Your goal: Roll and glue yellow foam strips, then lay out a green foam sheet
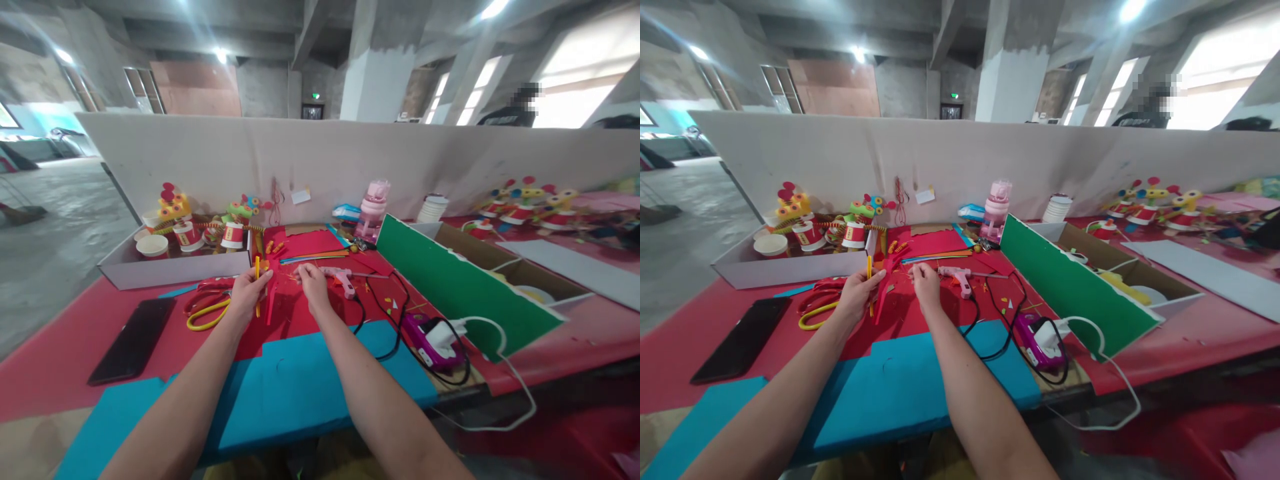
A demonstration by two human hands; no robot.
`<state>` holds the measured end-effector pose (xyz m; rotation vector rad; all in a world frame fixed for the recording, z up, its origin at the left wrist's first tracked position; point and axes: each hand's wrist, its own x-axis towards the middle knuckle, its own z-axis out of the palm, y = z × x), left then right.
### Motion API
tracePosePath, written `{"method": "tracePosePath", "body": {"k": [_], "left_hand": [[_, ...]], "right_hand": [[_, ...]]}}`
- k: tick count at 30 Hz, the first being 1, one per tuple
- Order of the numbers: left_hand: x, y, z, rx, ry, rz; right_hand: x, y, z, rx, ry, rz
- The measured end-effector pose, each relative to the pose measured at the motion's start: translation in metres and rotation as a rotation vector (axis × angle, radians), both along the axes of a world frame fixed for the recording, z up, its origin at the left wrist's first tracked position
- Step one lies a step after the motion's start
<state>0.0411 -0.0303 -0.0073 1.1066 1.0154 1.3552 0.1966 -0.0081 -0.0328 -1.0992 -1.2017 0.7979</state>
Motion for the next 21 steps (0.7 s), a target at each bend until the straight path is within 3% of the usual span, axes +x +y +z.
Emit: {"method": "tracePosePath", "body": {"k": [3, 5, 11, 16, 21], "left_hand": [[0.000, 0.000, 0.000, -0.001, -0.015, 0.003], [0.001, 0.000, 0.000, 0.003, -0.022, -0.005], [0.003, -0.002, -0.001, 0.018, 0.015, -0.052], [0.007, -0.005, -0.001, -0.009, 0.084, -0.154], [0.010, -0.008, 0.000, -0.017, 0.152, -0.180]], "right_hand": [[0.009, 0.002, -0.001, 0.054, -0.177, -0.130], [0.011, 0.002, 0.000, 0.093, -0.261, -0.129], [-0.002, -0.007, 0.009, -0.054, -0.004, 0.082], [-0.010, -0.013, 0.017, 0.059, 0.084, 0.185], [0.002, -0.010, 0.023, 0.043, 0.256, -0.114]]}}
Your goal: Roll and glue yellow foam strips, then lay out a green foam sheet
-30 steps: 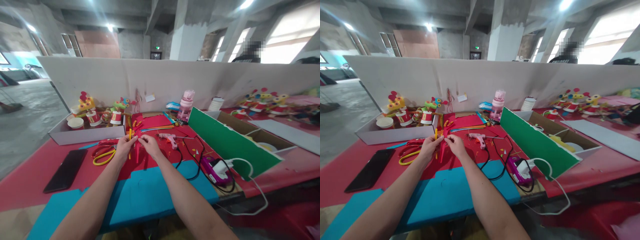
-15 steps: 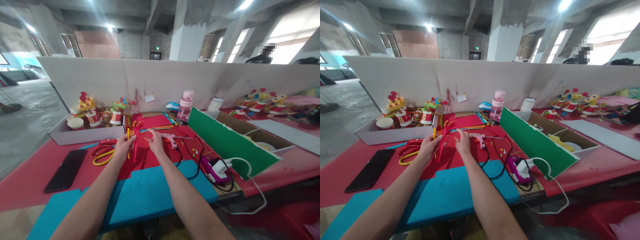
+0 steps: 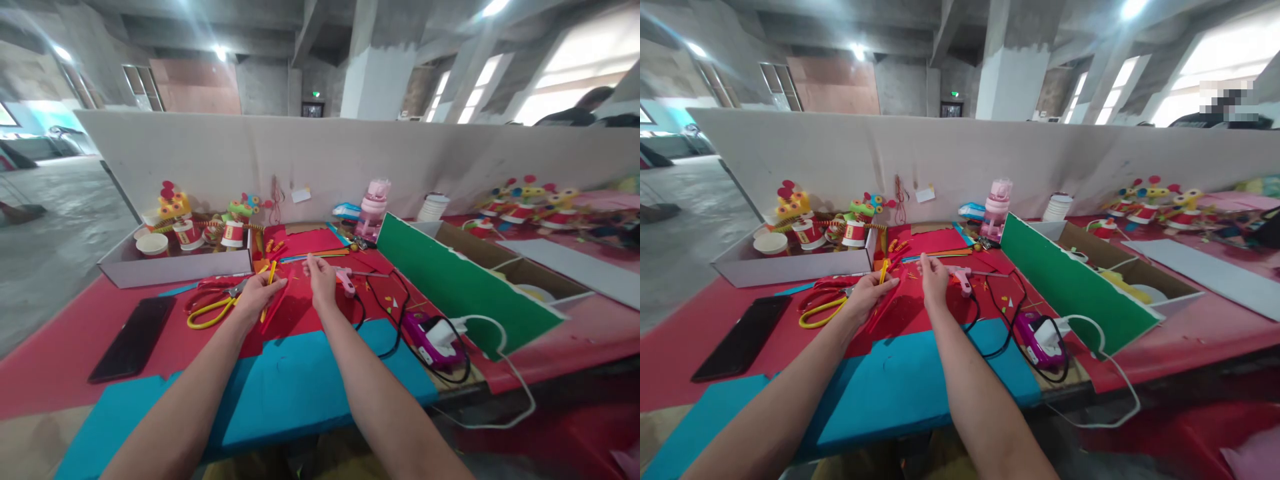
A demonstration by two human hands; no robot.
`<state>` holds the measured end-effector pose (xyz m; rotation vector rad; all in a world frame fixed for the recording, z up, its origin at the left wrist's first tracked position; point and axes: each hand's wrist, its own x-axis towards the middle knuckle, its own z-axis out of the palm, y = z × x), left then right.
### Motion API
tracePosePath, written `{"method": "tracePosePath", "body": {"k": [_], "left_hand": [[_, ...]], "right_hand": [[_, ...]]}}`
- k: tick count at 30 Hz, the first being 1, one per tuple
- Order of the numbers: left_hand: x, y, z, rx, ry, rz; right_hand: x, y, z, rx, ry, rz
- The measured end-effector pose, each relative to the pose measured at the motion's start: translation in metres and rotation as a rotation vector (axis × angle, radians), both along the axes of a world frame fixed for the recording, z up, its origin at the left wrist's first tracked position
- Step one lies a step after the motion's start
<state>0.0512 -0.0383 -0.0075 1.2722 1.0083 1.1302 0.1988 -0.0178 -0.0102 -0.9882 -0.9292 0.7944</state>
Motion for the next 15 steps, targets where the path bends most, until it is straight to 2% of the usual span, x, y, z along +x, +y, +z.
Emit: {"method": "tracePosePath", "body": {"k": [1, 3, 7, 9, 15], "left_hand": [[0.000, 0.000, 0.000, -0.005, -0.009, 0.004], [0.001, 0.000, -0.001, -0.019, -0.037, 0.017], [0.000, 0.003, -0.002, -0.053, -0.156, 0.057], [-0.001, 0.005, -0.003, -0.087, -0.232, 0.077], [-0.002, 0.010, -0.008, -0.174, -0.328, 0.096]], "right_hand": [[0.002, 0.001, 0.001, -0.013, 0.036, -0.020], [0.003, 0.002, 0.000, -0.039, 0.050, 0.073], [-0.007, 0.000, -0.010, -0.168, 0.102, 0.509], [-0.013, -0.001, -0.016, -0.190, 0.164, 0.652], [-0.025, -0.003, -0.025, -0.197, 0.332, 0.722]]}}
